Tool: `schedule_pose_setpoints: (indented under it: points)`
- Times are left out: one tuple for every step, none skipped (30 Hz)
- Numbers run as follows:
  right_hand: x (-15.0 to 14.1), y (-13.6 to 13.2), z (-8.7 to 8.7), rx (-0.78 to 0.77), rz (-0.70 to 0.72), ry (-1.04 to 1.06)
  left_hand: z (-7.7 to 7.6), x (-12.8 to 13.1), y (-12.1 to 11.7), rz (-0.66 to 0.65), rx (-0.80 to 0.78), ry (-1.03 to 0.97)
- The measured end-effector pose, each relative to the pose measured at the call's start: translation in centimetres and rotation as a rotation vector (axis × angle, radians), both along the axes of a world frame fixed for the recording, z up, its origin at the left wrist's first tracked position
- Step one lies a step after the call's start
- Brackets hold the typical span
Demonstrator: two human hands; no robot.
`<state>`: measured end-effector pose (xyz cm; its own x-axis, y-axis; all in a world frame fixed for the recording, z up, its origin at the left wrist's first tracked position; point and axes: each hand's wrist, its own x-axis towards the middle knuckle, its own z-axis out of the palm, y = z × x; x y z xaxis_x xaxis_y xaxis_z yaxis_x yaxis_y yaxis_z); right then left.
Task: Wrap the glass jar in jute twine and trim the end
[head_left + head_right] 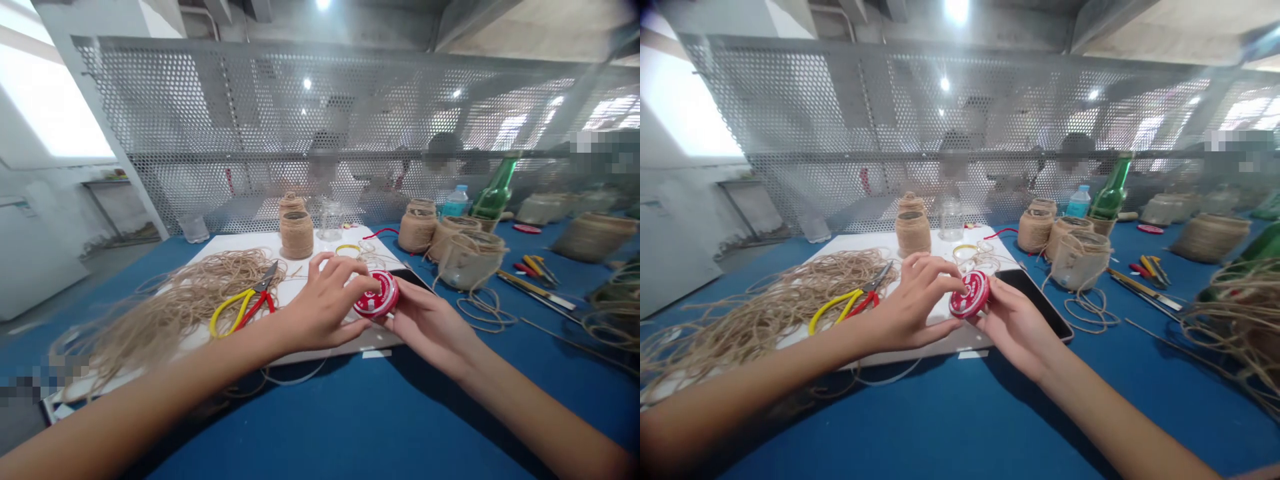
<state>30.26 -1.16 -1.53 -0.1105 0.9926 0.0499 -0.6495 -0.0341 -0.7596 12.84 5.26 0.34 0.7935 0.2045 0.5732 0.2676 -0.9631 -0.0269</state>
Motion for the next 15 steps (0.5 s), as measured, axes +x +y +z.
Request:
schedule_pose_setpoints:
  points:
    - [0.1,0.0,0.0,0.005,-0.009,0.001,0.0,-0.2,0.2,0.007,-0.019,0.007]
    - [0.1,0.0,0.0,0.009,-0.02,0.002,0.1,-0.4,0.3,0.011,-0.043,0.013]
    - [0.2,0.1,0.0,0.01,-0.032,0.001,0.2,-0.5,0.5,0.014,-0.068,0.01]
    - [0.2,0.1,0.0,0.006,-0.043,-0.001,0.2,-0.6,0.7,0.021,-0.094,-0.003]
    - [0.1,0.2,0.0,0.0,-0.05,-0.002,0.3,-0.6,0.8,0.032,-0.115,-0.02]
    - [0.1,0.2,-0.1,-0.005,-0.053,-0.001,0.4,-0.4,0.9,0.042,-0.126,-0.034]
    - [0.0,0.2,-0.1,-0.009,-0.052,0.003,0.5,-0.2,0.9,0.046,-0.124,-0.042]
    - [-0.1,0.3,-0.1,-0.011,-0.049,0.008,0.5,0.1,0.9,0.042,-0.109,-0.041]
    - [-0.2,0.3,-0.2,-0.013,-0.047,0.017,0.6,0.4,0.9,0.032,-0.083,-0.031]
    - [-0.3,0.3,-0.2,-0.012,-0.047,0.027,0.6,0.8,0.9,0.019,-0.056,-0.014]
    - [-0.3,0.3,-0.2,-0.011,-0.046,0.037,0.5,1.1,0.8,0.007,-0.034,0.001]
    - [-0.4,0.2,-0.2,-0.01,-0.046,0.047,0.5,1.4,0.8,0.0,-0.02,0.01]
    - [-0.4,0.2,-0.2,-0.007,-0.044,0.053,0.5,1.6,0.8,0.0,-0.017,0.013]
    - [-0.5,0.1,-0.2,-0.004,-0.039,0.058,0.4,1.7,0.8,0.006,-0.019,0.012]
    - [-0.5,0.1,-0.2,-0.001,-0.033,0.06,0.4,1.8,0.9,0.014,-0.024,0.008]
